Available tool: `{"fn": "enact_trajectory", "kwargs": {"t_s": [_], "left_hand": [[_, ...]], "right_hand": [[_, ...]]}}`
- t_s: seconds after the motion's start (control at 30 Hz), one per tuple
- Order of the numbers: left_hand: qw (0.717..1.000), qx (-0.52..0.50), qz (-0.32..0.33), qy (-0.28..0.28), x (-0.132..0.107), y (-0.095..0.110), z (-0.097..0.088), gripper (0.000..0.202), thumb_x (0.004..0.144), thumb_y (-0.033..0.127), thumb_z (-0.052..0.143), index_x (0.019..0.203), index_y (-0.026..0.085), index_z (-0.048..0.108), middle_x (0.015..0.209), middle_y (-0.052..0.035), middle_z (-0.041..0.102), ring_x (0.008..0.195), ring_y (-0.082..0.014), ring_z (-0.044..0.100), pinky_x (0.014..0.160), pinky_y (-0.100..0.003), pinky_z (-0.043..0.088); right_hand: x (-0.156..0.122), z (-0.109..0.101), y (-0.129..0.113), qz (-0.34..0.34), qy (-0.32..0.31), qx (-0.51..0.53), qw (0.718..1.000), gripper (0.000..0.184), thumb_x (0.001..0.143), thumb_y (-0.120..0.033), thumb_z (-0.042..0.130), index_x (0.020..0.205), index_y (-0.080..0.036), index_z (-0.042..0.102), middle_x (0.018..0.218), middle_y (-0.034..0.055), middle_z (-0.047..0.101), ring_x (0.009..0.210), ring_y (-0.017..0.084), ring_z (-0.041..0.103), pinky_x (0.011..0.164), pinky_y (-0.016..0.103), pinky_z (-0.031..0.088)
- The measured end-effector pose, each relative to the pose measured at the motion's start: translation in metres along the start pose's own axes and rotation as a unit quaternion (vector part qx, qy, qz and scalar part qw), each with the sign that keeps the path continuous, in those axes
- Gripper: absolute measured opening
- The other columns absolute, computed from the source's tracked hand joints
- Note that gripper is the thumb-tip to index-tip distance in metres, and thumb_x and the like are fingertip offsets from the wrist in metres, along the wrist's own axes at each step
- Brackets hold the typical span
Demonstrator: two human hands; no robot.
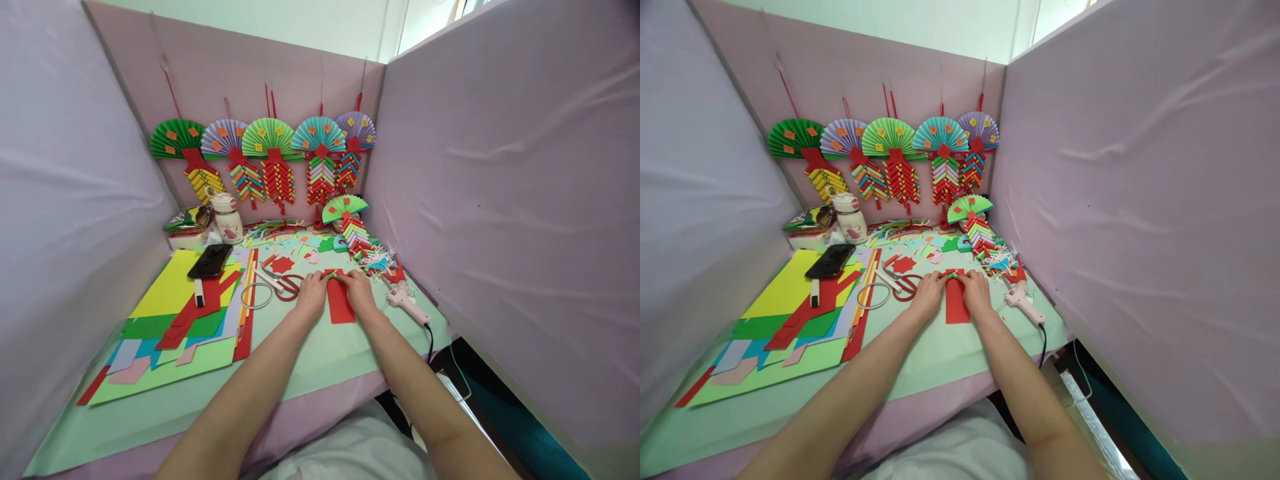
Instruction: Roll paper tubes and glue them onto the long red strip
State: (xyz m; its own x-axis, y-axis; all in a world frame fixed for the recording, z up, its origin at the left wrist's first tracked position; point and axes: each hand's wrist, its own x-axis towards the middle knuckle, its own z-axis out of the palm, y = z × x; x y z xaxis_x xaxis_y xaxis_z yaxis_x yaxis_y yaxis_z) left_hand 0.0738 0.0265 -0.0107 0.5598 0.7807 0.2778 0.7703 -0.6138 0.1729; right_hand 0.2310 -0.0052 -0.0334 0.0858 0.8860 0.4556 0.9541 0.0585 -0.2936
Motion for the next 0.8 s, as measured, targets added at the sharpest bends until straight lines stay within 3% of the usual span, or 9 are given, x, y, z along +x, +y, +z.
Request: {"fn": "enact_trajectory", "kwargs": {"t_s": [0.27,0.47,0.63,0.8], "left_hand": [[1.000,0.017,0.001,-0.013,0.0001,-0.0005,0.0007,0.037,0.092,0.018,0.033,0.122,0.022,0.056,0.114,-0.0096,0.052,0.102,-0.0238,0.045,0.086,-0.037,0.038],[1.000,0.010,-0.009,0.003,-0.0009,-0.0011,0.0013,0.041,0.092,0.015,0.032,0.129,0.021,0.050,0.119,-0.0102,0.051,0.106,-0.0238,0.044,0.087,-0.035,0.038],[1.000,-0.010,0.003,0.012,-0.0022,-0.0038,0.0027,0.037,0.091,0.015,0.035,0.119,0.020,0.058,0.112,-0.0091,0.054,0.101,-0.0222,0.046,0.086,-0.033,0.039],[0.999,-0.033,0.000,0.035,-0.0018,-0.0069,0.0076,0.036,0.090,0.015,0.038,0.117,0.020,0.061,0.110,-0.0079,0.057,0.102,-0.0218,0.046,0.086,-0.032,0.039]], "right_hand": [[0.0000,-0.0026,-0.0034,0.010,-0.011,-0.008,1.000,0.032,0.090,-0.014,0.044,0.106,-0.027,0.069,0.094,0.0057,0.059,0.090,0.020,0.044,0.076,0.029,0.029],[0.0013,-0.0007,-0.0024,0.011,0.054,0.027,0.998,0.033,0.091,-0.014,0.042,0.110,-0.025,0.067,0.099,0.0057,0.060,0.092,0.020,0.045,0.078,0.029,0.030],[0.0017,0.0029,-0.0005,0.000,0.029,0.018,0.999,0.029,0.089,-0.014,0.046,0.098,-0.024,0.072,0.091,0.0056,0.061,0.090,0.020,0.046,0.076,0.030,0.030],[0.0013,0.0036,-0.0008,-0.002,0.047,0.017,0.999,0.029,0.088,-0.011,0.047,0.096,-0.023,0.072,0.091,0.0059,0.062,0.088,0.020,0.047,0.076,0.030,0.032]]}}
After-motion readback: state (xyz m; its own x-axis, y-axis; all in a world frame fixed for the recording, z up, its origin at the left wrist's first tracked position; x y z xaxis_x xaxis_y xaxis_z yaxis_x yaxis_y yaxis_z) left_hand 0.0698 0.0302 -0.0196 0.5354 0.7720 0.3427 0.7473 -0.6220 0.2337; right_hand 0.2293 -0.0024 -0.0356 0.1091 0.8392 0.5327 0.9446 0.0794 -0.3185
